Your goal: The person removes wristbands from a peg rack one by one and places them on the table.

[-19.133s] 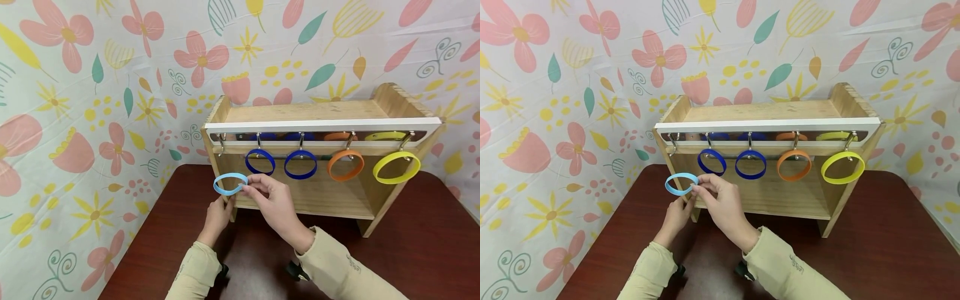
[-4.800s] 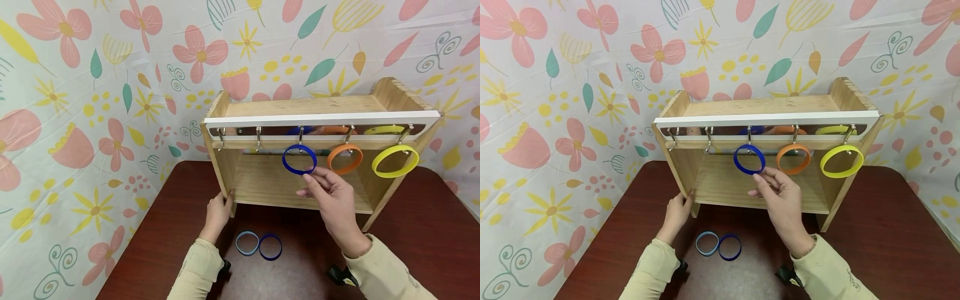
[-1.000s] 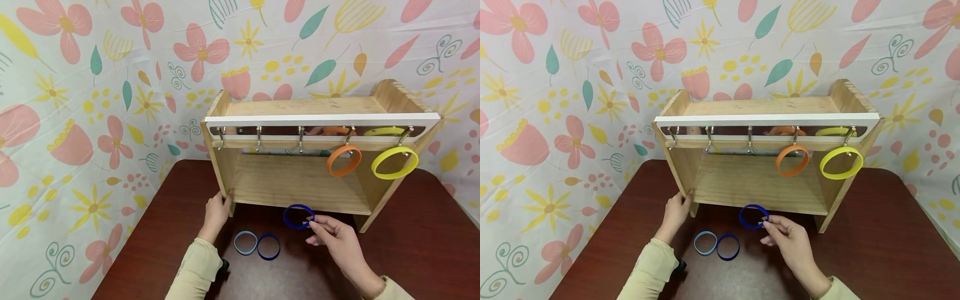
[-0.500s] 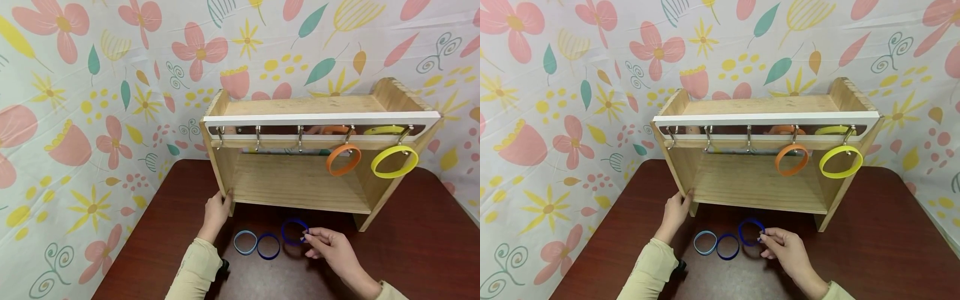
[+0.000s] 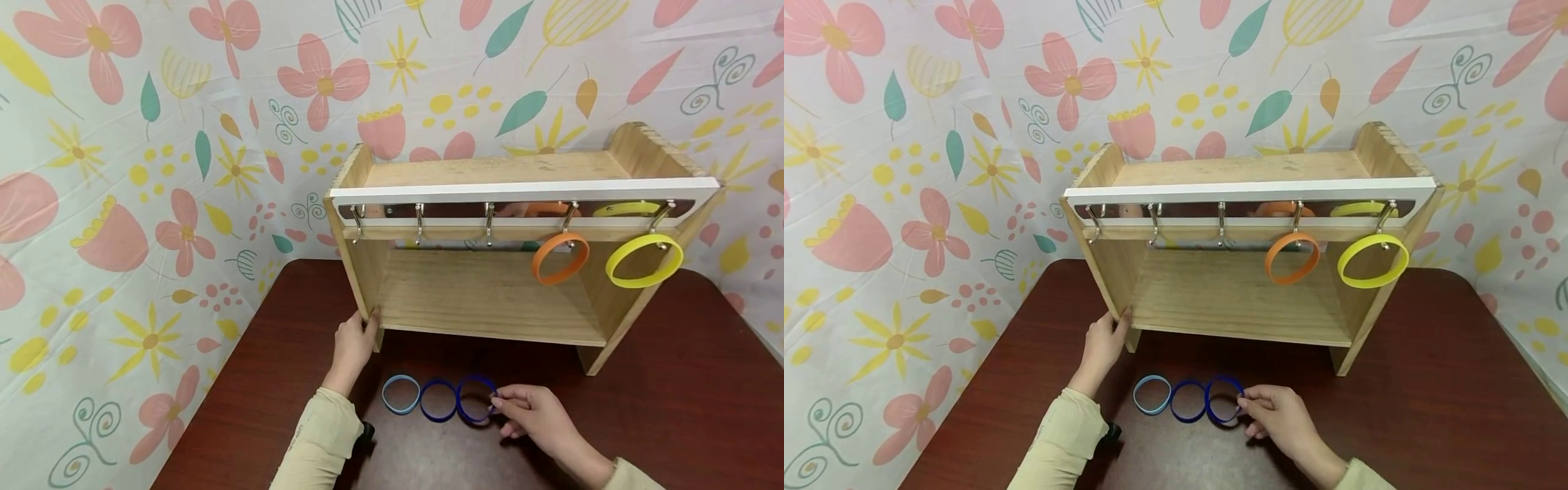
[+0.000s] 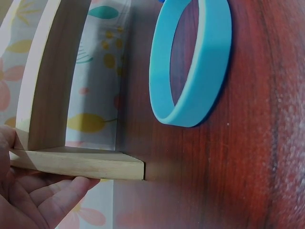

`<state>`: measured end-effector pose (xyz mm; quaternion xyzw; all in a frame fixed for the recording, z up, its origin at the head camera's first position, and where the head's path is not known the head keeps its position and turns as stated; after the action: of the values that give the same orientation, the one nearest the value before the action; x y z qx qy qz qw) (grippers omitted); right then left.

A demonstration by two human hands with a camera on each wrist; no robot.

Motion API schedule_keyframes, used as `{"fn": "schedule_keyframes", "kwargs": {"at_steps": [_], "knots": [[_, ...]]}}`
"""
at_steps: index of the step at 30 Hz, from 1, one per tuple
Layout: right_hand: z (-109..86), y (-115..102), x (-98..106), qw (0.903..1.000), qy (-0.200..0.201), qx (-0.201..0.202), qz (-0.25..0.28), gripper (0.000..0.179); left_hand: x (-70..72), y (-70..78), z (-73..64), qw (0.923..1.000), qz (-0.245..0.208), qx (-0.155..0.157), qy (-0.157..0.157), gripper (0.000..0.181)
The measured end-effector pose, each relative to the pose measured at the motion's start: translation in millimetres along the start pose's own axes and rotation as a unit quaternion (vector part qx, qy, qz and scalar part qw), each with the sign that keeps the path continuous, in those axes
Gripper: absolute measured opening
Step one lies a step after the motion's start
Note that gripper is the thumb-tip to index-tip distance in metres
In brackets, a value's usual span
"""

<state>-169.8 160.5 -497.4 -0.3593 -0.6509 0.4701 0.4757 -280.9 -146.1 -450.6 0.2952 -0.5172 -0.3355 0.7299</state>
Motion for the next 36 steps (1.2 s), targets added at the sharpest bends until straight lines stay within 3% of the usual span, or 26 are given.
{"fn": "schedule_keyframes", "kwargs": {"at_steps": [27, 36], "knots": [[1.6, 10.2, -0.3, 0.9922, 0.033, -0.042, -0.113, 0.035, -2.8, -1.1, 1.8, 0.9999, -0.001, 0.011, -0.005, 0.035], [0.6, 2.9, 2.7, 0.9879, 0.044, -0.03, -0.145, 0.026, -1.7, -2.9, 0.4, 0.9999, -0.002, 0.011, -0.003, 0.035]]}}
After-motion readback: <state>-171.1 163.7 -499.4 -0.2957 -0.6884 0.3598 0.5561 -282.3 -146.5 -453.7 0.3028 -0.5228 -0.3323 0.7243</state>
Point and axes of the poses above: each hand's wrist, its own z-axis towards the middle knuckle, its own x-axis out of the back of the hand, y = z × x, the point moved 5 cm from there along z, towards the middle knuckle, and after that the axes turned 6 degrees about -z, right-handed, at the moved point
